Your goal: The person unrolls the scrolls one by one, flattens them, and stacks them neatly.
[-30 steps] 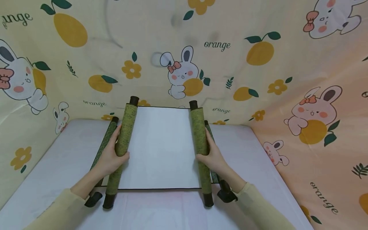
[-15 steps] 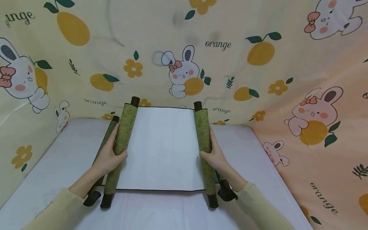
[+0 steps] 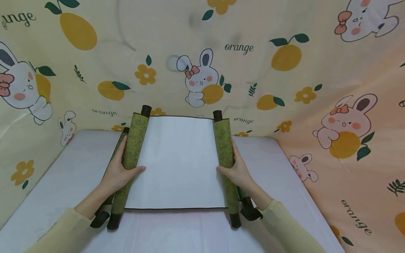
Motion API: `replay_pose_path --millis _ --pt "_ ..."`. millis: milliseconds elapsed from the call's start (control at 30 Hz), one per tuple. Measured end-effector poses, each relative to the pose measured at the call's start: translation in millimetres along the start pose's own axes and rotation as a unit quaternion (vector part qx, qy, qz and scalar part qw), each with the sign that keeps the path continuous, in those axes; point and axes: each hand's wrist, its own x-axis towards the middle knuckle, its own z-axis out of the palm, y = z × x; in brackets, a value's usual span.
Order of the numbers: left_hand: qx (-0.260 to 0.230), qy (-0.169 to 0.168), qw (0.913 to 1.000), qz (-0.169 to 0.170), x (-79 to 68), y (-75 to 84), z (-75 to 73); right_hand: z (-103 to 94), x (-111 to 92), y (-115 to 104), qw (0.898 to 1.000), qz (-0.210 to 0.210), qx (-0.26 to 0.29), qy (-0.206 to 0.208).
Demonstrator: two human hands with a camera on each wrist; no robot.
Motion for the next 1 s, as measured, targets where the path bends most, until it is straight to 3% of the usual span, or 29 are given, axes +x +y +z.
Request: replay_pose_path --millis 167,400,767,1000 --pt "-0.018 0.005 0.9996 0.023 1.3 -2.1 -2.5 -6.6 2 0 1.0 0.005 0.005 0.006" --pt "0.007 0.014 0.9998 0.015 0.8 -0.3 -9.2 -17.3 4 5 0.999 0.007 0.047 0.004" --pt "0.044 0.03 0.9984 0.021 -0.6 0.7 -20.6 -30.7 3 8 0.999 -0.01 0.045 0.013" --pt "0.052 0.037 0.9975 0.029 -3.1 -2.8 -25.6 -37.4 3 15 0.997 -0.024 0.076 0.01"
